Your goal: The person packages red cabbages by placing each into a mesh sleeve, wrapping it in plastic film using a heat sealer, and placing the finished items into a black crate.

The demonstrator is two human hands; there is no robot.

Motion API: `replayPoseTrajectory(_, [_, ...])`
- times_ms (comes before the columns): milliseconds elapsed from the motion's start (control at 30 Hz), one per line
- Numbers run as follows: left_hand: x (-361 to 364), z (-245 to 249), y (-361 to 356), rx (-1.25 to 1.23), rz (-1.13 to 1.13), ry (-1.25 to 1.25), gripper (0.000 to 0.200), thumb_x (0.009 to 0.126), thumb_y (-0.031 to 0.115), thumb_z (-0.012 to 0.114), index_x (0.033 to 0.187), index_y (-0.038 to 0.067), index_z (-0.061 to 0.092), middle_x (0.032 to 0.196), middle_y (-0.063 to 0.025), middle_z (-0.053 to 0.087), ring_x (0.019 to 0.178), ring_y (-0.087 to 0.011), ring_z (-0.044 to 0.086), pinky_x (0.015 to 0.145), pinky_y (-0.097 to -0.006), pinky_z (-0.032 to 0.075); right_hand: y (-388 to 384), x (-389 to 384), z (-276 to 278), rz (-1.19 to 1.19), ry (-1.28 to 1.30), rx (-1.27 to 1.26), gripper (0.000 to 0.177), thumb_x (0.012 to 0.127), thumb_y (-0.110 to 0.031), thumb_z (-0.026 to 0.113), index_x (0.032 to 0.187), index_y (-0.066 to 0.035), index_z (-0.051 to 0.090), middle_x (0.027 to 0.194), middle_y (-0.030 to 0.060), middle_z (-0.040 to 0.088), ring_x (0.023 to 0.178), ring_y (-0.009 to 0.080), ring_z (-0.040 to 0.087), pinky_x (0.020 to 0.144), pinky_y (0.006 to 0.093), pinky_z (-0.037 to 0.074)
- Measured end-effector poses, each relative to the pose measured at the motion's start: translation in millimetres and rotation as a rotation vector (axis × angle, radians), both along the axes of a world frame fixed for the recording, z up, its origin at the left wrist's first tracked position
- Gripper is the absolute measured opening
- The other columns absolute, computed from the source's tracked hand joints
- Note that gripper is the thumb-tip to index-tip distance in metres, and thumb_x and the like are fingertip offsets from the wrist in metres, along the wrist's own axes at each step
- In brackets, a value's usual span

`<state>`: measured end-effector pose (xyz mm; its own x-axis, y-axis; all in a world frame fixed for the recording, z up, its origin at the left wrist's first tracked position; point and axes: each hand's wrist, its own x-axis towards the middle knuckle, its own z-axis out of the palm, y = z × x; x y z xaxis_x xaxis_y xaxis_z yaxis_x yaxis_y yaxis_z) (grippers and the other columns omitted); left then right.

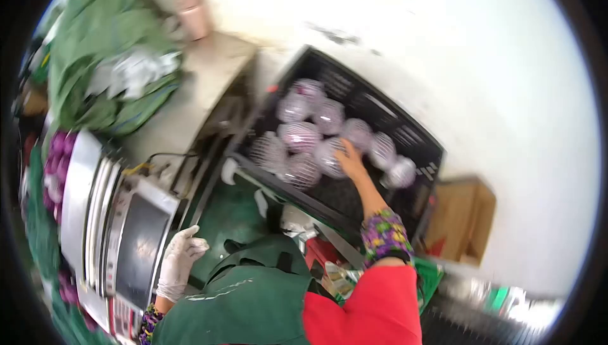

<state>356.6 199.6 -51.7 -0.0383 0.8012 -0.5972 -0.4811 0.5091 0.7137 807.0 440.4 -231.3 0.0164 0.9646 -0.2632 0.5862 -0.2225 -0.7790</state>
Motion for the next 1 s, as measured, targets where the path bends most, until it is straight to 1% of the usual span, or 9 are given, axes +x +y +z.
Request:
replayPoseTrajectory(133, [-31,9,-41,0.03,0.14,0.202,0.041,0.099,0.028,0.046,0.127,-0.001,0.049,0.101,-0.0118,0.065,0.096,-0.0193,0.063,0.092,-0.0323,0.047,9,-21,40,0.236,-0.441,-0.049,0.048,0.085,-0.016,0.055,0.132,-0.007,0.05,0.12,0.0238,0.056,0.11,0.0391,0.051,0.096,0.0458,0.04])
replayPoseTrajectory(167, [-43,13,-54,0.038,0.157,0.274,0.039,0.099,0.027,0.046,0.128,-0.001,0.049,0.103,-0.0119,0.065,0.098,-0.0189,0.062,0.094,-0.0321,0.046,16,-3,13,0.346,-0.828,0.083,0.046,0.081,-0.014,0.057,0.127,-0.006,0.055,0.113,0.0244,0.058,0.103,0.0412,0.052,0.091,0.049,0.041])
replayPoseTrajectory(200, [-60,12,-64,0.064,0.211,0.317,0.036,0.099,0.023,0.047,0.127,0.0,0.05,0.106,-0.0105,0.064,0.1,-0.0181,0.062,0.094,-0.0308,0.045,28,9,-10,0.389,-0.748,0.384,0.048,0.076,-0.01,0.059,0.124,-0.005,0.056,0.11,0.0266,0.057,0.103,0.0429,0.052,0.091,0.0498,0.041])
replayPoseTrajectory(333, [-130,41,-103,0.111,0.495,0.496,0.035,0.096,0.012,0.052,0.129,0.002,0.05,0.103,-0.0033,0.062,0.099,-0.0121,0.057,0.092,-0.0278,0.044,84,-61,2,0.051,-0.675,0.456,0.045,0.075,-0.007,0.055,0.119,0.001,0.054,0.115,0.0247,0.054,0.112,0.0385,0.047,0.097,0.0451,0.037])
replayPoseTrajectory(500, [-296,41,-135,0.134,0.622,0.815,0.038,0.092,0.01,0.058,0.129,0.002,0.049,0.107,-0.0032,0.059,0.101,-0.0096,0.053,0.09,-0.0267,0.044,89,-219,97,0.151,-0.486,0.665,0.039,0.079,-0.006,0.053,0.117,0.003,0.054,0.12,0.0205,0.052,0.116,0.0354,0.045,0.1,0.0422,0.035])
replayPoseTrajectory(633, [-446,18,-72,0.31,0.423,1.37,0.057,0.083,0.014,0.067,0.134,0.006,0.043,0.113,-0.0116,0.059,0.105,-0.0202,0.058,0.091,-0.0328,0.046,58,-331,151,0.203,-0.4,0.706,0.032,0.082,-0.005,0.053,0.113,0.003,0.054,0.121,0.0196,0.05,0.119,0.0333,0.043,0.103,0.0401,0.033])
replayPoseTrajectory(767, [-522,1,27,-0.095,0.061,1.923,0.082,0.072,0.041,0.073,0.14,0.017,0.037,0.126,-0.02,0.05,0.118,-0.0341,0.048,0.098,-0.0435,0.041,38,-418,200,0.393,-0.272,0.71,0.028,0.082,-0.004,0.053,0.109,0.001,0.056,0.119,0.0184,0.052,0.116,0.0337,0.046,0.102,0.0406,0.034])
replayPoseTrajectory(933, [-558,-36,121,-0.412,-0.088,1.829,0.107,0.056,0.058,0.078,0.145,0.026,0.029,0.132,-0.0193,0.045,0.124,-0.039,0.04,0.102,-0.0563,0.033,69,-518,213,0.645,-0.209,0.682,0.024,0.08,0.0,0.053,0.103,-0.002,0.059,0.111,0.0168,0.055,0.108,0.0335,0.052,0.091,0.04,0.043])
replayPoseTrajectory(1000, [-554,-40,139,-0.507,-0.014,1.789,0.093,0.055,0.055,0.08,0.133,0.021,0.044,0.118,-0.0158,0.052,0.115,-0.0376,0.049,0.09,-0.0533,0.044,104,-559,190,0.732,-0.2,0.747,0.023,0.079,0.001,0.054,0.101,-0.002,0.06,0.104,0.0175,0.058,0.101,0.034,0.056,0.085,0.0393,0.046])
